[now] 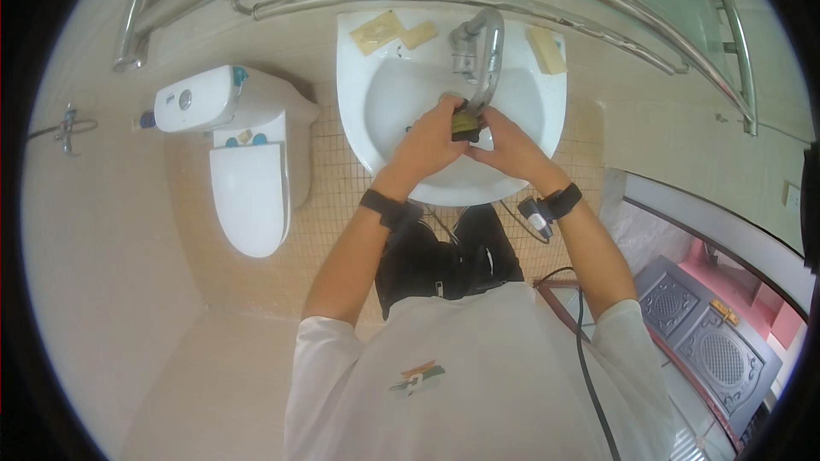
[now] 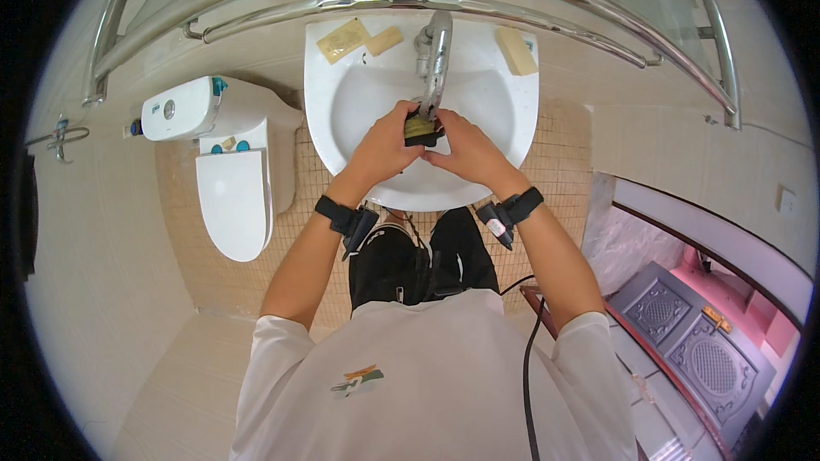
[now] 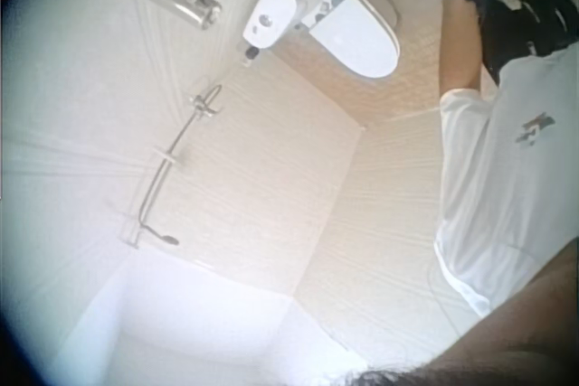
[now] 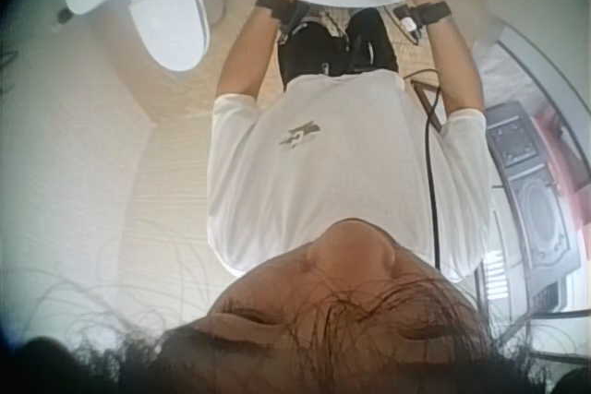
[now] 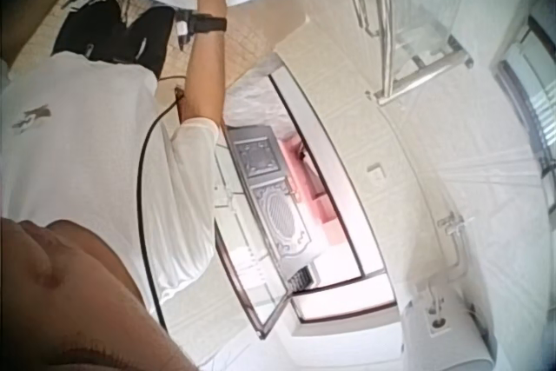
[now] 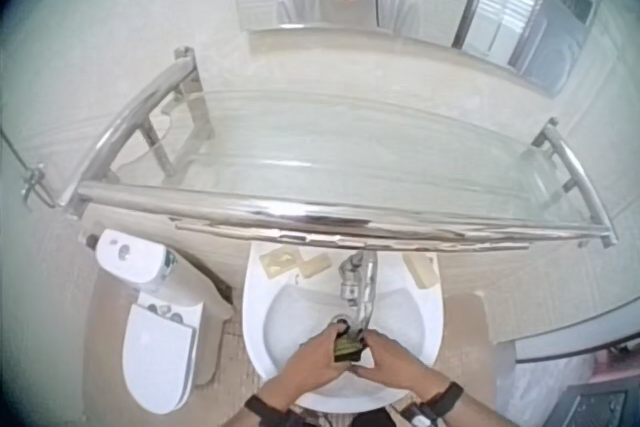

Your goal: Washing a green cleaning cloth in a bathroom sink.

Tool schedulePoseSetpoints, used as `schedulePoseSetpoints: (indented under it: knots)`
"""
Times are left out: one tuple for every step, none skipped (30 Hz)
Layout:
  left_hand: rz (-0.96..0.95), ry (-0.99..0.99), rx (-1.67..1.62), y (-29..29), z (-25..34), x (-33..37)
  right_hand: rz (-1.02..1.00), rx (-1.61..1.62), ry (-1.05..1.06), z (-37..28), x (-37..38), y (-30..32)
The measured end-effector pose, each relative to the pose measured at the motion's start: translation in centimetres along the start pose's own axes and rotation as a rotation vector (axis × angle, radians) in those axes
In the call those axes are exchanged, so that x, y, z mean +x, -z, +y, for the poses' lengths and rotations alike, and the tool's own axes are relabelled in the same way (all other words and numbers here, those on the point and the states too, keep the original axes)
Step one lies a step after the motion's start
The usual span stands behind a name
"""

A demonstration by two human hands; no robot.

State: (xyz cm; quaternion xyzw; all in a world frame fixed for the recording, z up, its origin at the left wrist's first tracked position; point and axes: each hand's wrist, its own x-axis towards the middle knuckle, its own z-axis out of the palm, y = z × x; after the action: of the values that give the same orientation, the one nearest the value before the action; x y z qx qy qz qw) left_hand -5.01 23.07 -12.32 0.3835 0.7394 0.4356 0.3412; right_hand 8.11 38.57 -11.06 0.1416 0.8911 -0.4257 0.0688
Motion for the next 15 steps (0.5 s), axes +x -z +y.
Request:
schedulePoseSetpoints:
  knots:
    - [0.001,0.003,-0.001,0.0,0.0,-0.1,-0.003,0.001,0.001,0.0,0.2,0.2]
    - [0.031,-0.047,0.008,0.0,0.0,-0.3,0.009,0.006,-0.048,0.0,0.4,0.5]
    - [0.065,-0.093,0.017,0.0,-0.1,-0.5,0.018,0.011,-0.093,-0.3,0.5,0.9]
    - [0.069,-0.087,0.015,-0.1,-0.4,-0.7,0.01,0.011,-0.091,-0.4,0.7,1.3]
    - [0.093,-0.091,0.031,-0.1,-0.9,-0.8,0.056,-0.057,-0.061,-0.6,0.8,1.8]
    - [0.114,-0.097,0.045,-0.1,-1.1,-0.8,0.103,-0.127,-0.034,-0.8,0.7,2.3]
    - [0.117,-0.094,0.039,0.0,-1.3,-0.8,0.179,-0.142,0.06,-1.1,0.5,2.8]
    - [0.031,-0.049,0.006,0.1,-1.6,-0.8,0.173,-0.145,0.06,-1.6,0.4,3.2]
    - [-0.053,-0.007,-0.025,0.3,-1.8,-0.7,0.188,-0.158,0.076,-2.3,0.3,3.8]
    - [-0.048,-0.006,-0.03,0.4,-2.0,-0.7,0.203,-0.172,0.092,-2.8,0.2,4.2]
    - [-0.102,0.033,-0.042,0.4,-2.2,-0.6,0.197,-0.176,0.095,-3.0,0.1,4.3]
    - [-0.156,0.07,-0.055,0.4,-2.1,-0.5,0.201,-0.162,0.106,-3.2,0.0,4.5]
    - [-0.151,0.068,-0.061,0.5,-2.1,-0.3,0.205,-0.147,0.116,-3.5,-0.1,4.8]
    - [-0.179,0.079,-0.066,0.6,-2.0,-0.1,0.2,-0.154,0.118,-4.0,-0.4,5.0]
    - [-0.208,0.089,-0.071,0.5,-2.0,0.1,0.194,-0.039,0.038,-4.7,-0.6,5.2]
